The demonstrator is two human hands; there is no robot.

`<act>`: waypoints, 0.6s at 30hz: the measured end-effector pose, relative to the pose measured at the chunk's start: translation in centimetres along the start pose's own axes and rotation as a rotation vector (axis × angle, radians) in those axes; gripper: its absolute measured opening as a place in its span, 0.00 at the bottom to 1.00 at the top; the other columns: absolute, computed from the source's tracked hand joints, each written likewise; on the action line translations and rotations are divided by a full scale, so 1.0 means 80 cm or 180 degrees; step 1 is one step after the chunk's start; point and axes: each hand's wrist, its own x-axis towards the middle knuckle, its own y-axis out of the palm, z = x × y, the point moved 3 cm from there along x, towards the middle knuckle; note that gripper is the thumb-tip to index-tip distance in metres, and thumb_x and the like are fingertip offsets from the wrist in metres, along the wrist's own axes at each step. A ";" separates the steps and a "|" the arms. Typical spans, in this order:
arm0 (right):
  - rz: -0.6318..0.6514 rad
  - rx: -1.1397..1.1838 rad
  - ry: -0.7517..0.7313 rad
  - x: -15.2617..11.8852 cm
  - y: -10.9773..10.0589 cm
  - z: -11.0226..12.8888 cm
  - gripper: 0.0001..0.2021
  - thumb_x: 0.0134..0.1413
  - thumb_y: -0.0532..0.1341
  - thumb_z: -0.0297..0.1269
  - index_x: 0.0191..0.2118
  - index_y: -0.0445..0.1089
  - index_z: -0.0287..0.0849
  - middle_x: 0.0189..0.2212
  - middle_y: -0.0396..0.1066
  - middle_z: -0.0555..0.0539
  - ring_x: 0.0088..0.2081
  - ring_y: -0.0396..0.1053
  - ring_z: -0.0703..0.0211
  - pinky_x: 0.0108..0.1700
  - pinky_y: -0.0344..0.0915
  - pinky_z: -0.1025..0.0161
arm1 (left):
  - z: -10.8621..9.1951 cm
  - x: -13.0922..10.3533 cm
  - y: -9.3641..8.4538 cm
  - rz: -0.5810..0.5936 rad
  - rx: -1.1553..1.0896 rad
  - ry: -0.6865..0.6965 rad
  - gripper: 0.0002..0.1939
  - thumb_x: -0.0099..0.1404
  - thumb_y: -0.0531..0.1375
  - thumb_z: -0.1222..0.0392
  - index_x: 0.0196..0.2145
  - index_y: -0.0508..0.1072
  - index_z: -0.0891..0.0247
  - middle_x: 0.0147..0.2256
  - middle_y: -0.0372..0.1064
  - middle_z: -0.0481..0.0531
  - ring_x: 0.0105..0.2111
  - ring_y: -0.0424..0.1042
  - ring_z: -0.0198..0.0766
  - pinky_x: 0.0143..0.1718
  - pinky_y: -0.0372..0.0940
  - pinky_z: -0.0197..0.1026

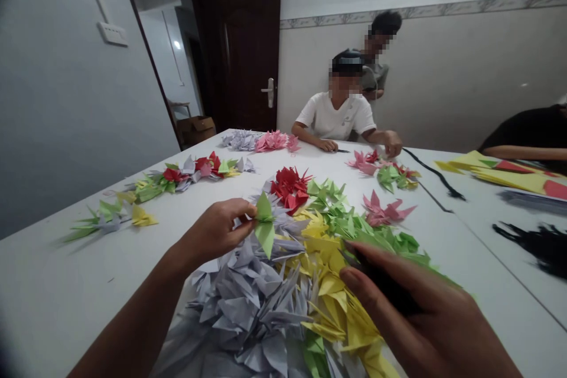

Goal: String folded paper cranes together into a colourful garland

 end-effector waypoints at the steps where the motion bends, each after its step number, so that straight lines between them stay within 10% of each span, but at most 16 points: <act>1: 0.0072 -0.0015 -0.0046 0.001 0.000 0.003 0.16 0.51 0.65 0.50 0.44 0.77 0.50 0.36 0.78 0.48 0.31 0.77 0.55 0.28 0.74 0.70 | -0.008 -0.002 -0.002 -0.0074 -0.0119 0.0114 0.05 0.60 0.58 0.70 0.32 0.72 0.65 0.29 0.71 0.50 0.28 0.70 0.34 0.30 0.63 0.35; 11: 0.0514 0.0812 -0.0633 0.006 0.028 0.079 0.05 0.53 0.60 0.27 0.31 0.72 0.43 0.25 0.69 0.53 0.25 0.66 0.66 0.27 0.63 0.71 | -0.080 -0.024 0.008 0.0125 -0.0887 0.1228 0.03 0.62 0.59 0.69 0.33 0.70 0.64 0.29 0.72 0.51 0.30 0.71 0.34 0.31 0.68 0.35; 18: -0.0341 -0.0329 0.0585 0.035 -0.004 -0.012 0.12 0.51 0.60 0.44 0.29 0.73 0.41 0.22 0.71 0.49 0.22 0.65 0.61 0.26 0.62 0.65 | -0.053 -0.020 -0.010 -0.0476 -0.0545 0.1008 0.12 0.61 0.61 0.67 0.43 0.71 0.61 0.36 0.75 0.51 0.29 0.72 0.31 0.29 0.68 0.32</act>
